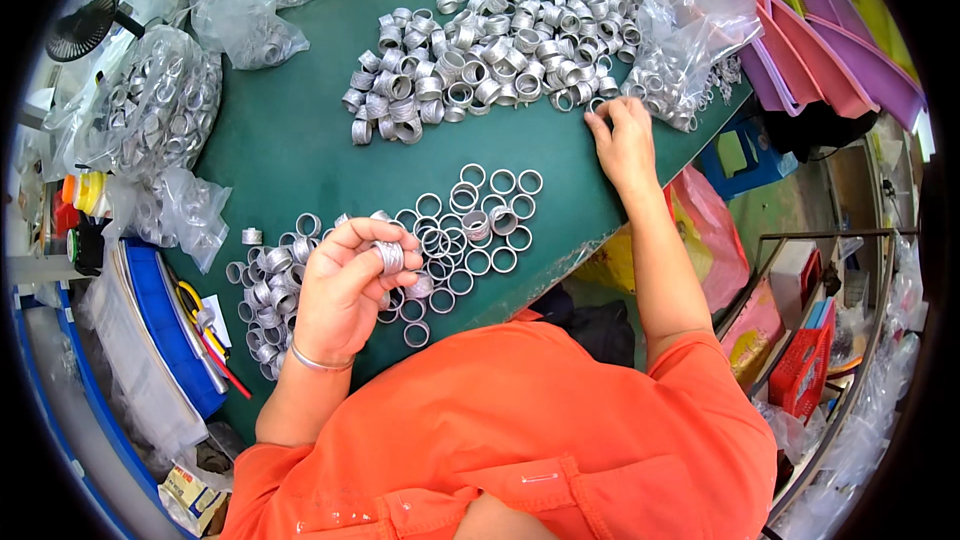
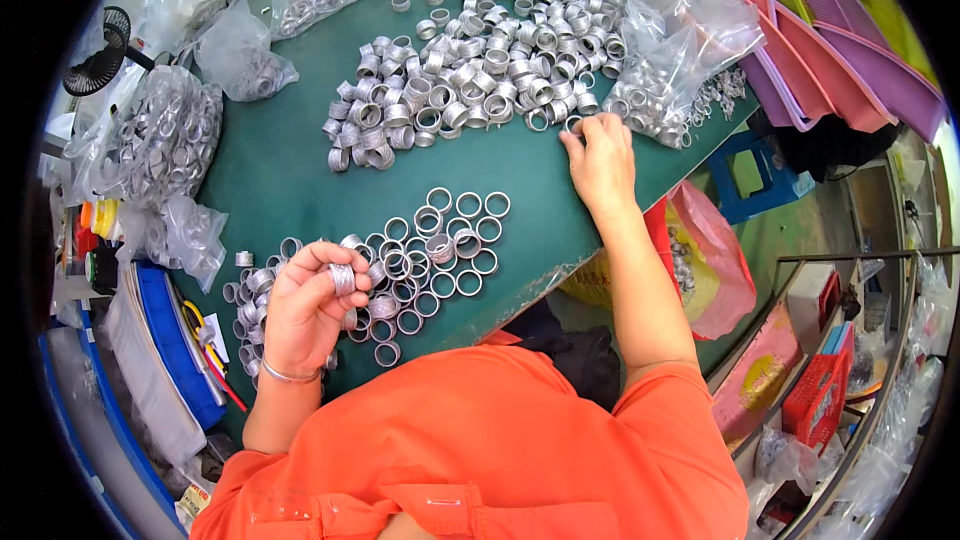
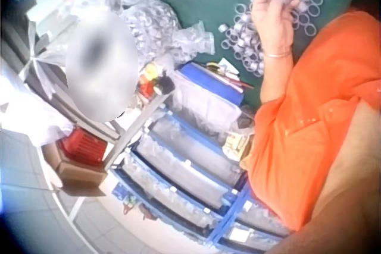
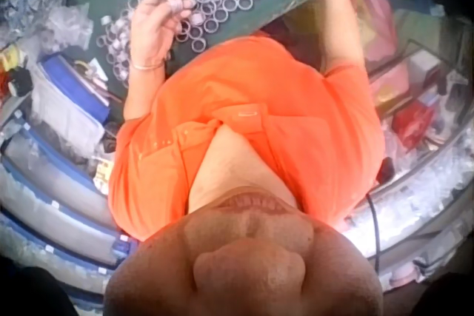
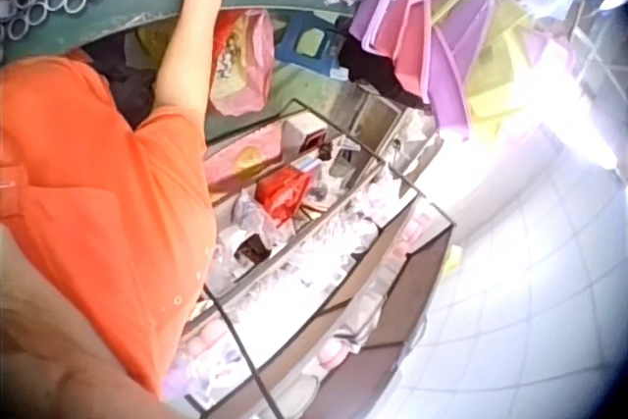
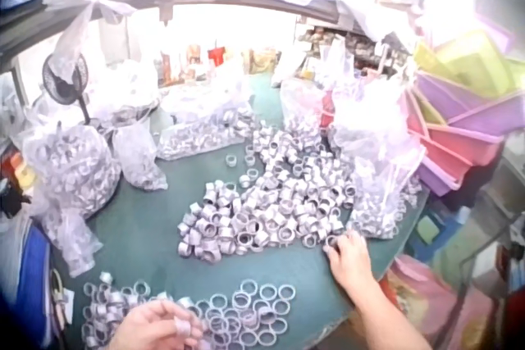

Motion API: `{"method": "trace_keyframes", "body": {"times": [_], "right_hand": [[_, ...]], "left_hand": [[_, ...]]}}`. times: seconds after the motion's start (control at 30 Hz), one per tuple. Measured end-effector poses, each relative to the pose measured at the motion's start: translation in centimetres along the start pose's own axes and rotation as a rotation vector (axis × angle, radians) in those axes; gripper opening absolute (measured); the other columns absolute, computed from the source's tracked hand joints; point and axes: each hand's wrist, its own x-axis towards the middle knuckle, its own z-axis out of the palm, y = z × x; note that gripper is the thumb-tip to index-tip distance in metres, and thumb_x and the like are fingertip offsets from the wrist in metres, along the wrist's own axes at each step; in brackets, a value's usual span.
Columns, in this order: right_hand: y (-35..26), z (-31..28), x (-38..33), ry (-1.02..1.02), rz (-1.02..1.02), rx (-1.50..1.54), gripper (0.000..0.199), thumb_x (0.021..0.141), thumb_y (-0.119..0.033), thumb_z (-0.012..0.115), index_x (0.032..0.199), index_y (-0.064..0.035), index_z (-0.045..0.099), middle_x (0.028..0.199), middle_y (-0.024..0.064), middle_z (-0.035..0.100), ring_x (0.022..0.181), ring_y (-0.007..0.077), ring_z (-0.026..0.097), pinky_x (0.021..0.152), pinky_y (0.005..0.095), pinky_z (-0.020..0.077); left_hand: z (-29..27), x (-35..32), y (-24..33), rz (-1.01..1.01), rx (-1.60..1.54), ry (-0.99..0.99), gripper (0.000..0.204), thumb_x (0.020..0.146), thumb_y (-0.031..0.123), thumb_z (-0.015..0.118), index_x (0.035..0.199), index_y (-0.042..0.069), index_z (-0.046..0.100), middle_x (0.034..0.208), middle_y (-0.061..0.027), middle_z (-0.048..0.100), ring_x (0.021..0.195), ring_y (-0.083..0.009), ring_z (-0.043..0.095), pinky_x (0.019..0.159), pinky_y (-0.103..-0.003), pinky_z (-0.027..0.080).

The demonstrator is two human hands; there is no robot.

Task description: The person sorts through metal rings by hand on a green workstation, then uses pliers to trim excess material from small white circular components before placing them into a plastic bag.

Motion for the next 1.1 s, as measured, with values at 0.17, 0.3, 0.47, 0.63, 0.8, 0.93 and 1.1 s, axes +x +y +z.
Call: {"method": "trace_keyframes", "body": {"times": [0.17,0.3,0.47,0.63,0.8,0.93,1.1], "right_hand": [[-0.7,-0.3,-1.1,-0.105,0.345,0.941,0.025,0.073,0.008,0.067,0.089,-0.0027,0.051,0.103,0.0101,0.058,0.087,0.0188,0.058,0.072,0.0293,0.0489],[-3.1,-2.2,-1.6,-0.094,0.274,1.310,0.039,0.072,0.018,0.060,0.100,-0.0031,0.044,0.107,0.0137,0.057,0.094,0.0177,0.057,0.083,0.0300,0.0489],[-4.4,-3.3,-2.5,-0.227,0.264,1.610,0.046,0.077,0.010,0.062,0.116,-0.0043,0.042,0.116,0.0157,0.054,0.109,0.0291,0.056,0.092,0.0349,0.0481],[-5.7,-4.5,-2.6,-0.377,0.470,1.817,0.037,0.084,0.003,0.059,0.118,-0.0042,0.045,0.112,0.0158,0.056,0.112,0.0316,0.055,0.090,0.0346,0.0512],[-6.4,-2.8,-3.9,-0.411,0.130,1.060,0.010,0.078,-0.003,0.067,0.087,-0.0037,0.064,0.110,0.0114,0.061,0.095,0.0202,0.059,0.084,0.0319,0.0465],[-7.4,-2.7,-3.5,-0.457,-0.282,0.683,0.012,0.076,-0.015,0.070,0.084,-0.0068,0.067,0.105,0.0108,0.063,0.098,0.0274,0.056,0.084,0.0366,0.0441],[-2.9,0.7,0.4,0.076,0.050,0.239,0.017,0.073,-0.009,0.069,0.085,-0.0006,0.060,0.084,0.0124,0.059,0.082,0.0259,0.059,0.075,0.0354,0.0476]], "left_hand": [[-0.3,0.0,-0.2,0.001,-0.007,-0.009,0.013,0.087,0.000,0.049,0.098,0.001,0.056,0.095,-0.0135,0.060,0.082,-0.0168,0.061,0.068,-0.024,0.053],[-0.3,0.1,-0.2,-0.005,-0.001,-0.009,0.012,0.087,0.000,0.049,0.097,0.001,0.055,0.095,-0.0132,0.060,0.082,-0.0169,0.061,0.068,-0.024,0.053],[-0.4,0.2,-0.5,-0.011,-0.017,-0.016,0.012,0.087,0.001,0.049,0.097,0.001,0.055,0.096,-0.0131,0.060,0.082,-0.0169,0.061,0.068,-0.024,0.053],[-0.4,0.1,-0.4,-0.008,-0.023,-0.014,0.012,0.087,0.001,0.050,0.098,0.001,0.055,0.096,-0.0129,0.060,0.082,-0.0166,0.062,0.068,-0.024,0.053],[-0.3,0.0,-0.4,-0.013,-0.012,-0.007,0.012,0.087,0.000,0.050,0.098,0.001,0.055,0.096,-0.0129,0.060,0.081,-0.0161,0.062,0.069,-0.024,0.053],[-0.4,0.1,-0.3,-0.014,-0.026,-0.015,0.012,0.087,0.000,0.050,0.097,0.001,0.055,0.096,-0.0129,0.060,0.081,-0.0159,0.062,0.069,-0.024,0.054],[-0.3,0.0,-0.3,0.001,-0.013,0.001,0.013,0.087,0.001,0.050,0.099,0.001,0.055,0.095,-0.0126,0.060,0.082,-0.0158,0.062,0.069,-0.024,0.053]]}}
